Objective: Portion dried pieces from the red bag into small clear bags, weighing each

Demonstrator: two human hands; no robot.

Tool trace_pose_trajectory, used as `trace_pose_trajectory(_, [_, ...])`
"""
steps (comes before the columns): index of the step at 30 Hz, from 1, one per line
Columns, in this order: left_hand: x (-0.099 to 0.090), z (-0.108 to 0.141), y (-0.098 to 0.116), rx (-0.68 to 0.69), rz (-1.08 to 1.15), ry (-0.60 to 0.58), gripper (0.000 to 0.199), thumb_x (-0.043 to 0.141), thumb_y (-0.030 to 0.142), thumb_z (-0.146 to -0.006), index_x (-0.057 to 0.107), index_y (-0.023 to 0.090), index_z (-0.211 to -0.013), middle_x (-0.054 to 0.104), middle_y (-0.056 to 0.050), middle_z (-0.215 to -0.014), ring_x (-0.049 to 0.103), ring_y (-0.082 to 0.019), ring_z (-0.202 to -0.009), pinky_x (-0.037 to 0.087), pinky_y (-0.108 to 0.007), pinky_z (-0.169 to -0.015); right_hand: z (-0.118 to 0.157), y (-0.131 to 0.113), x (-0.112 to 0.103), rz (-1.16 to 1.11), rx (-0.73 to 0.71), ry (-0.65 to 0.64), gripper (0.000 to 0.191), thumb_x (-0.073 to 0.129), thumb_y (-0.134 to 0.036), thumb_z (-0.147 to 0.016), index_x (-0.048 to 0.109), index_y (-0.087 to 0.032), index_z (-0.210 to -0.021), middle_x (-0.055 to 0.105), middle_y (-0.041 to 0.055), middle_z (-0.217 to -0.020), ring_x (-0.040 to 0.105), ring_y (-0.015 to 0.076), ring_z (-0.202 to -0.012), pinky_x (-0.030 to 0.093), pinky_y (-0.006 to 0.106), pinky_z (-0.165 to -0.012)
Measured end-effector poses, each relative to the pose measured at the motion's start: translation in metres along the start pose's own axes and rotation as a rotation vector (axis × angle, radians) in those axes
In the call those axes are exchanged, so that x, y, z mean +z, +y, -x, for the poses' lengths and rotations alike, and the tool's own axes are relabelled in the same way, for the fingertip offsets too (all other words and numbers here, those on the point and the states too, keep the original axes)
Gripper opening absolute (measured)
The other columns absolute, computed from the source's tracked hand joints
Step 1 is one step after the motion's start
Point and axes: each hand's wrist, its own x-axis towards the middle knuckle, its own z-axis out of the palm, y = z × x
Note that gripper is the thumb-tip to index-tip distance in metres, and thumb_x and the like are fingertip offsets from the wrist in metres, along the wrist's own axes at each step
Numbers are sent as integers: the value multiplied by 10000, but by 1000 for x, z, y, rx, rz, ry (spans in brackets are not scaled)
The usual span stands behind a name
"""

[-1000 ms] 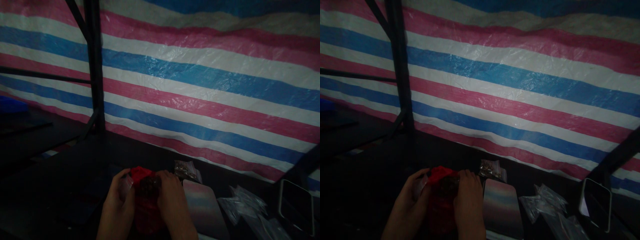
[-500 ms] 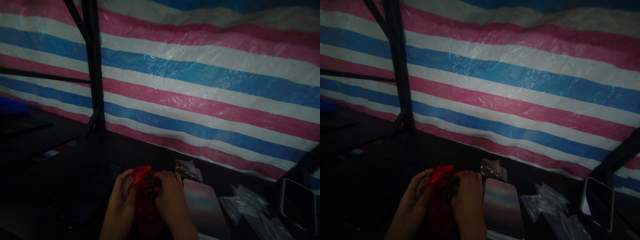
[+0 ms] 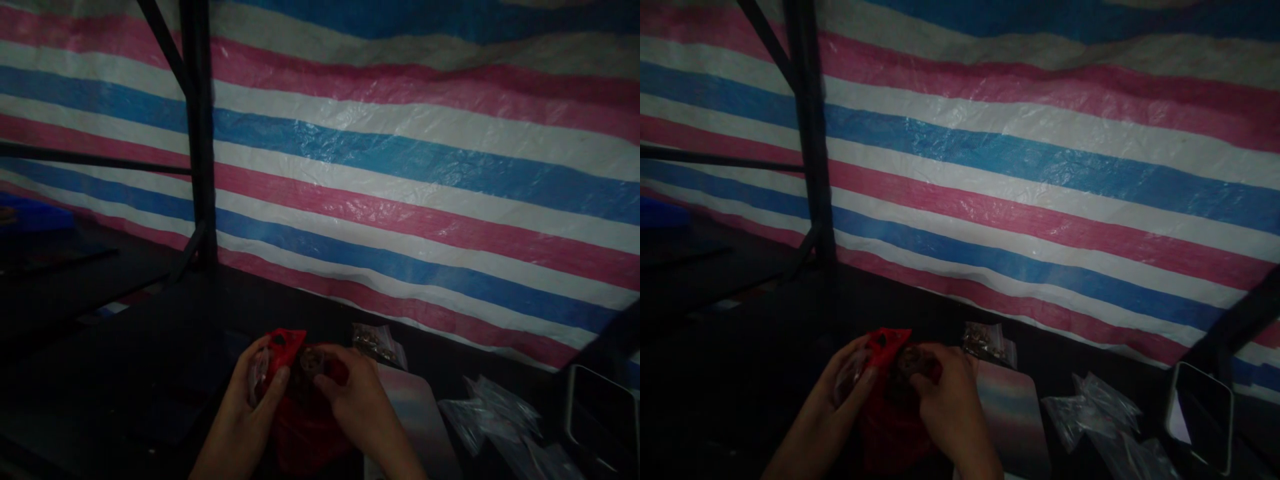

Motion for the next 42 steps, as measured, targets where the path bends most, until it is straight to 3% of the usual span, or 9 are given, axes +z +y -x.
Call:
trace_pose_trajectory(3, [-6, 0, -4, 15, -56, -72, 574, 737, 652, -817, 648, 261, -1228, 748, -106, -1290, 683, -320, -1286, 601, -437, -1036, 3, -5, -2, -67, -45, 15, 410, 682, -86, -846, 786, -275, -1195, 775, 40, -1232, 658, 253, -1225, 427, 410, -1137])
trace_pose_trajectory(6, [-16, 0, -9, 124, -235, -84, 476, 665, 643, -878, 705, 281, -1184, 731, -92, -1226, 672, -318, -1214, 564, -494, -1051, 6, -15, -3, -89, -56, 46, 424, 684, -70, -848, 777, -282, -1203, 756, 31, -1273, 632, 244, -1257, 397, 420, -1168])
trace_pose_trajectory(11, [-26, -4, -10, 422, -499, -27, 268, 644, 470, -921, 749, 314, -1111, 716, -76, -1141, 616, -308, -1090, 532, -489, -965, 12, -36, -6, -98, -71, -28, 453, 706, -45, -828, 780, -318, -1182, 744, 1, -1278, 618, 234, -1263, 395, 411, -1168])
trace_pose_trajectory(15, [-31, -7, -8, 500, -567, -22, 194, 610, 360, -910, 762, 318, -1024, 744, -67, -1046, 624, -300, -956, 516, -441, -842, 16, -45, -6, -73, -131, -69, 489, 675, 5, -803, 772, -308, -1166, 742, -6, -1252, 622, 218, -1242, 408, 386, -1138])
trace_pose_trajectory(23, [-35, -8, -11, 460, -639, 15, 208, 583, 297, -851, 749, 319, -975, 746, -61, -945, 634, -319, -935, 503, -462, -822, 19, -47, 1, -10, -128, -158, 504, 658, 38, -743, 793, -329, -1061, 756, -33, -1150, 643, 206, -1150, 438, 347, -1054])
trace_pose_trajectory(26, [-34, -4, -9, 469, -674, 28, 239, 610, 283, -803, 761, 300, -988, 719, -73, -934, 634, -313, -897, 521, -459, -788, 19, -45, 6, 35, -110, -135, 463, 666, 21, -754, 786, -316, -1048, 749, -15, -1156, 644, 221, -1150, 444, 360, -1039])
trace_pose_trajectory(34, [-34, 5, -7, 405, -584, -171, 442, 700, 413, -882, 723, 345, -1318, 687, -91, -1124, 647, -316, -1069, 582, -484, -923, 14, -41, 6, 44, -177, -51, 476, 642, 26, -749, 769, -284, -1087, 719, 4, -1166, 652, 218, -1156, 449, 368, -1063])
trace_pose_trajectory(42, [-33, -2, -7, 289, -557, -146, 432, 819, 282, -662, 846, 404, -1075, 680, -55, -1040, 632, -324, -1036, 601, -452, -888, 15, -43, 2, -4, -256, -174, 547, 503, 108, -718, 750, -271, -1026, 666, -8, -1184, 692, 149, -1057, 506, 267, -966])
